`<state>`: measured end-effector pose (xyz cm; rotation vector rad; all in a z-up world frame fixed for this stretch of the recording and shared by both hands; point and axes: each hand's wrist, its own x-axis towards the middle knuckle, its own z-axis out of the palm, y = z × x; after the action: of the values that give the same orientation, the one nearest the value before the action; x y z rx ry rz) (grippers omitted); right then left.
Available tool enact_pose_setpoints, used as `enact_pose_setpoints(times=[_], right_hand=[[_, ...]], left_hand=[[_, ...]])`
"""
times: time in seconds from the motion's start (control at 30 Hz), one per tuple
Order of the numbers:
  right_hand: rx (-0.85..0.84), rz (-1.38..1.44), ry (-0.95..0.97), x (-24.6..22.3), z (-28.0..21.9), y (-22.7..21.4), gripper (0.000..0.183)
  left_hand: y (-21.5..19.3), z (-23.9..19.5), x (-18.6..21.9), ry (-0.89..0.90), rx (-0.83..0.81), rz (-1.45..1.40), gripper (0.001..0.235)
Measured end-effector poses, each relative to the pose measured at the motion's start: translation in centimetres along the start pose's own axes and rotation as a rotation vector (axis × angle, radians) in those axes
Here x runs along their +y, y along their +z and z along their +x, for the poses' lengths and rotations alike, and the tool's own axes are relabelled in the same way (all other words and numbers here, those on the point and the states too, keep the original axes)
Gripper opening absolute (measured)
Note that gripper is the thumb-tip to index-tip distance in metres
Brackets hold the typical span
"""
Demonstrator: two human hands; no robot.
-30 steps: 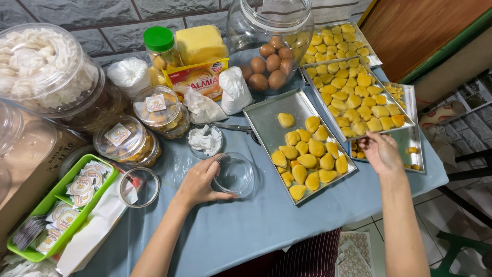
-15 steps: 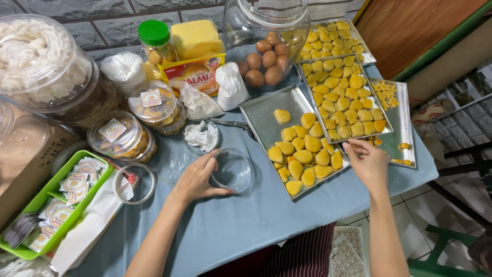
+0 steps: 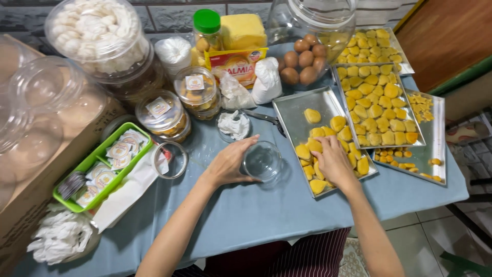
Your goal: Cleaning a plastic jar with a cloth and then filling it with yellow pastries from a tray.
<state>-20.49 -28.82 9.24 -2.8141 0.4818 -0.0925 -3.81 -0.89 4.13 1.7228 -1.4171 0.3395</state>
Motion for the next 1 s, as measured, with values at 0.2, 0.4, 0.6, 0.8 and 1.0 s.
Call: enact_pose_setpoints(times=[0.2, 0.4, 0.6, 0.8, 1.0], right_hand=[[0.134, 0.329, 0.04, 0.2, 0.9, 0.0, 0.031], [-0.097, 0.5, -0.384, -11.0, 1.7, -5.8, 0.022], [-0.426, -0.117, -0.59, -11.9, 5.0, 1.8, 0.02], [-0.443, -0.074, -0.381, -12.4, 6.7, 3.5, 0.003], [-0.575, -0.109, -0.308, -12.0, 8.5, 4.7, 0.015]], left_hand=[[-0.4, -0.6, -0.4, -0.099, -0.143, 0.063, 0.119], [-2.6, 0.8, 0.6, -0.43, -0.3, -0.236, 0.127], [-3.4, 1.2, 1.3, -0.447, -0.305, -0.251, 0.123], [-3.2, 1.1, 1.1, -0.455, -0.308, -0.258, 0.123], [-3.5, 1.4, 1.2, -0.426, -0.341, -0.24, 0.12]])
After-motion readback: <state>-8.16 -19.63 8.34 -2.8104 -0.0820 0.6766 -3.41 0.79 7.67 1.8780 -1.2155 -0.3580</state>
